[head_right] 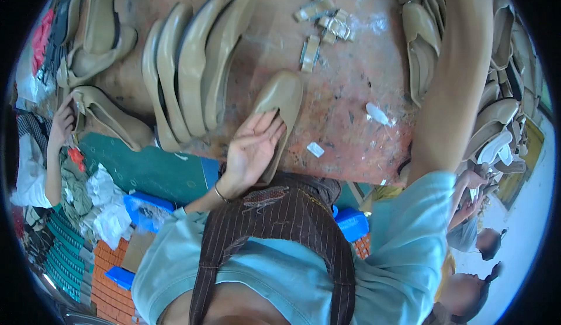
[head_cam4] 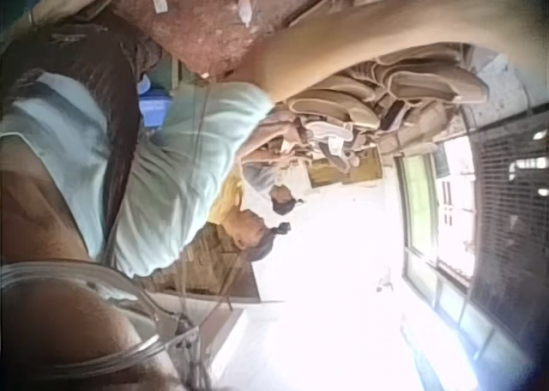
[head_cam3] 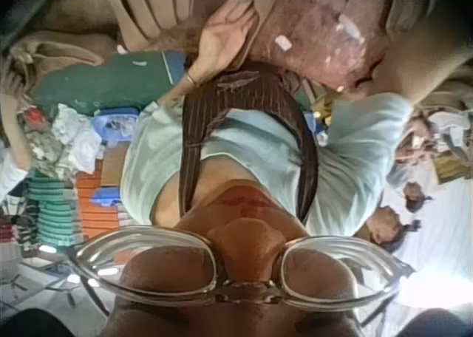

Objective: Attaching decorative buckles to beige shoes using glue.

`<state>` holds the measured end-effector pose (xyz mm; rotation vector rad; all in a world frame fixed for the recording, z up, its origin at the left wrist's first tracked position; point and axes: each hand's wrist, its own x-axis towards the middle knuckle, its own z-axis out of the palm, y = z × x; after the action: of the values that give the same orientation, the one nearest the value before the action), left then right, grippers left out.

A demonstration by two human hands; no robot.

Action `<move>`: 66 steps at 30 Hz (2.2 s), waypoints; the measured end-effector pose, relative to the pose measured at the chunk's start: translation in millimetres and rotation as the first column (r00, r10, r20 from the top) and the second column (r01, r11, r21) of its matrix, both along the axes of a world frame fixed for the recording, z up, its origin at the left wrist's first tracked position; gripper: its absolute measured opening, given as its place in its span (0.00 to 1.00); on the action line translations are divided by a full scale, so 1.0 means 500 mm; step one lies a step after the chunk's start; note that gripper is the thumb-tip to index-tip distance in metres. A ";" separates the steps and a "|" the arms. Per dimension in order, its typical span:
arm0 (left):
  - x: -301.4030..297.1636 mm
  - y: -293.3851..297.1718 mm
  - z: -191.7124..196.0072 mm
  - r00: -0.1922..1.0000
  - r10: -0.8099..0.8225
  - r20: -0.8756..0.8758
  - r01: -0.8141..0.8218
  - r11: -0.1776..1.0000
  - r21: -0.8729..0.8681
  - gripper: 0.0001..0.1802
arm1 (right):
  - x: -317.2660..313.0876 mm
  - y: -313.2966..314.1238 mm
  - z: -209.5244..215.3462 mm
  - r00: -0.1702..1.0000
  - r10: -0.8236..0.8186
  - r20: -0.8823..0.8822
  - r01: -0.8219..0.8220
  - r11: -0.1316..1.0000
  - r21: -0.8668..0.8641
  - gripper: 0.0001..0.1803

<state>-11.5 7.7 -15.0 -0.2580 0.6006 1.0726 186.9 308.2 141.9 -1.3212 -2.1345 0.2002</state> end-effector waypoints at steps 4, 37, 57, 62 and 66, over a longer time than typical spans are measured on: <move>0.004 0.011 0.011 1.000 0.005 -0.001 -0.005 1.000 0.017 0.31 | -0.001 -0.316 -0.088 0.999 0.009 -0.039 -0.015 0.988 -0.151 0.31; 0.001 0.019 0.019 0.999 -0.039 0.016 0.039 0.999 0.034 0.37 | -0.063 -0.453 -0.187 0.923 -0.267 0.276 0.311 0.942 -0.129 0.26; 0.002 0.028 0.024 0.997 -0.067 -0.045 0.066 0.997 -0.029 0.34 | -0.056 -0.464 -0.167 0.958 -0.043 0.284 0.120 0.958 -0.259 0.19; -0.006 0.027 0.022 0.996 -0.082 -0.017 0.081 0.995 -0.054 0.33 | -0.057 -0.385 -0.139 0.760 -0.106 0.642 0.268 0.950 -0.160 0.18; -0.004 0.011 0.006 0.999 -0.020 0.031 0.020 1.000 -0.005 0.32 | 0.075 -0.232 -0.048 0.794 -0.545 0.268 0.536 0.836 0.112 0.16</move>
<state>-13.2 13.2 -11.8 -0.2724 0.5771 1.0462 224.3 192.3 118.0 -1.9819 -1.8636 -0.2818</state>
